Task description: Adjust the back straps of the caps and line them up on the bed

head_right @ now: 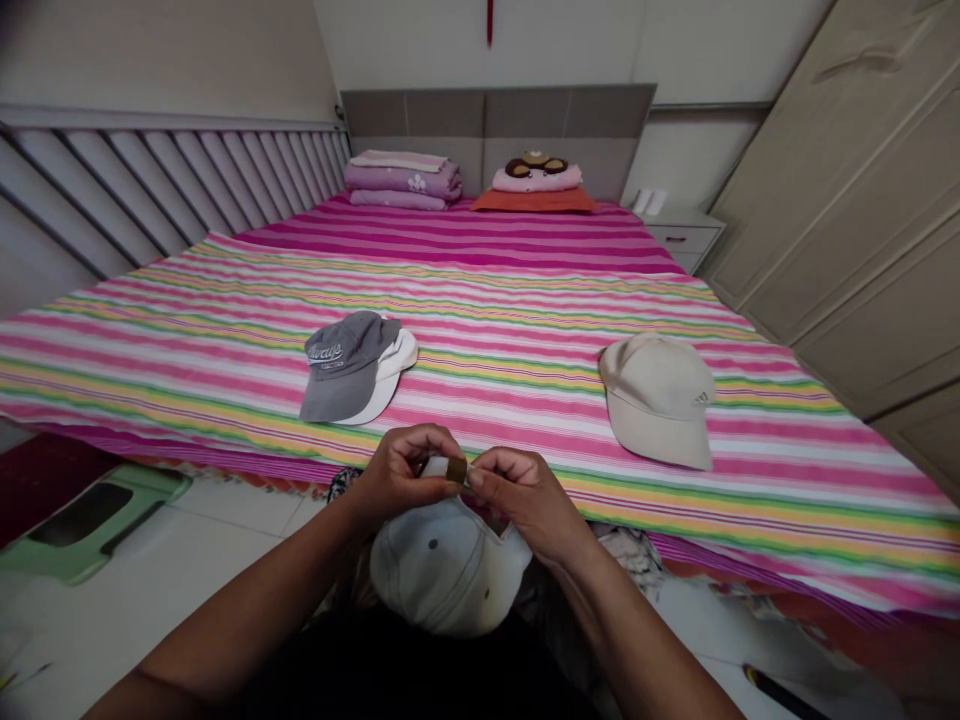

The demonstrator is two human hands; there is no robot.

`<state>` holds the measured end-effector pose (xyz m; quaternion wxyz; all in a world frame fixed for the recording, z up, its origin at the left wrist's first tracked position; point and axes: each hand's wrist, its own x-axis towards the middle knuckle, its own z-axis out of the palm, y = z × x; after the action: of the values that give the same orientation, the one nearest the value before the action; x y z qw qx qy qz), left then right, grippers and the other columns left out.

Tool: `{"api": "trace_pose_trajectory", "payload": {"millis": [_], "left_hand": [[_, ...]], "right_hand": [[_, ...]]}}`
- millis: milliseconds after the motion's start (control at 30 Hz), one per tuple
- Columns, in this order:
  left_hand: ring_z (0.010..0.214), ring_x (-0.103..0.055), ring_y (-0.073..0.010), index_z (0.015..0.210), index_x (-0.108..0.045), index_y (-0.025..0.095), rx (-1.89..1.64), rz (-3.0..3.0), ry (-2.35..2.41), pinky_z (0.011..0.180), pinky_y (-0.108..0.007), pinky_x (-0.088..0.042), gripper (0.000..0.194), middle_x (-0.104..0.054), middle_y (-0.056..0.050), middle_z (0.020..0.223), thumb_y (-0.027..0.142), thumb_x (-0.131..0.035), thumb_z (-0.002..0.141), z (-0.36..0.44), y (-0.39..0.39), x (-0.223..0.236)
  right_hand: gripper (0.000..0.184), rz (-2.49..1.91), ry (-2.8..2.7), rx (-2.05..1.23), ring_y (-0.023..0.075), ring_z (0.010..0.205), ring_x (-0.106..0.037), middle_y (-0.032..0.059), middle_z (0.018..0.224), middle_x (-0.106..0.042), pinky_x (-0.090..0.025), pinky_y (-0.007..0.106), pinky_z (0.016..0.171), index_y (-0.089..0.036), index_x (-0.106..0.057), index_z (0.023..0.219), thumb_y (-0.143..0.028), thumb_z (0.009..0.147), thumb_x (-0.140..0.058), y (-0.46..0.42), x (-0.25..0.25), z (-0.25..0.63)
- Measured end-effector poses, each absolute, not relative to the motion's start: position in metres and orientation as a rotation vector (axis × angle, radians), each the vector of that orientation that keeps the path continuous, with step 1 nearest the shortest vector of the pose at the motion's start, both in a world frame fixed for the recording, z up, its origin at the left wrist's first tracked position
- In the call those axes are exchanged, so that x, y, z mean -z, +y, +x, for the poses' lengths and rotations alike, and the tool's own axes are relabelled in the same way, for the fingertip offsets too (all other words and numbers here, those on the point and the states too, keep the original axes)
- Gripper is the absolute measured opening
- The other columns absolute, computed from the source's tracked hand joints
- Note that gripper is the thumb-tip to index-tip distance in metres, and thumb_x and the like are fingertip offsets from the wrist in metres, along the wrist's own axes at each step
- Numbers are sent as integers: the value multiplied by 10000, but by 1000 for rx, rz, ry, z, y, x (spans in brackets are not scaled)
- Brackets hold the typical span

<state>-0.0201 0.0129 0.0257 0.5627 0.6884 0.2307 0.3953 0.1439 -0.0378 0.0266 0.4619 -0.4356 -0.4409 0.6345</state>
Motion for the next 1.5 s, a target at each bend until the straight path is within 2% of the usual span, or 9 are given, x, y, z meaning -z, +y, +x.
{"api": "trace_pose_trajectory", "payload": {"millis": [300, 500, 733, 1000, 1267, 1500], "left_hand": [[632, -526, -101, 789, -597, 126, -929, 1552, 492, 592, -222, -411, 226, -585, -27, 705, 205, -706, 608, -21, 13, -25], [630, -511, -86, 763, -588, 131, -1025, 1360, 469, 585, -209, -393, 225, -567, -8, 695, 168, -720, 584, -19, 15, -17], [599, -476, -66, 762, -568, 119, -938, 1308, 487, 558, -189, -364, 240, -542, 2, 680, 205, -715, 593, -15, 12, -15], [670, -495, -99, 765, -588, 134, -1036, 1375, 469, 615, -224, -386, 218, -528, -9, 724, 197, -710, 596, -18, 14, -12], [673, -497, -98, 784, -596, 133, -988, 1451, 456, 614, -223, -380, 214, -532, -12, 743, 198, -704, 611, -19, 15, -15], [687, -508, -102, 806, -588, 131, -904, 1452, 480, 592, -208, -388, 220, -545, -23, 759, 212, -694, 630, -20, 15, -15]], "right_hand": [[237, -970, -1037, -1581, 59, 430, -387, -34, 490, -493, -299, 197, 419, -145, -561, 600, -344, 682, -661, -37, -27, 139], [213, -1025, -1036, -1551, 74, 458, -414, -31, 538, -514, -311, 201, 431, -165, -552, 702, -359, 698, -639, -38, -29, 138], [227, -1024, -1021, -1582, 69, 448, -405, -26, 527, -514, -295, 199, 425, -155, -543, 648, -353, 687, -646, -39, -27, 134], [228, -1125, -1059, -1547, 69, 431, -396, -29, 550, -508, -292, 196, 395, -163, -534, 681, -365, 687, -640, -39, -32, 137], [172, -978, -938, -1599, 65, 407, -409, -32, 501, -520, -320, 197, 406, -160, -548, 623, -291, 686, -639, -39, -25, 133], [179, -1012, -991, -1520, 77, 416, -407, -32, 485, -503, -317, 214, 420, -164, -553, 598, -301, 676, -639, -39, -30, 134]]}}
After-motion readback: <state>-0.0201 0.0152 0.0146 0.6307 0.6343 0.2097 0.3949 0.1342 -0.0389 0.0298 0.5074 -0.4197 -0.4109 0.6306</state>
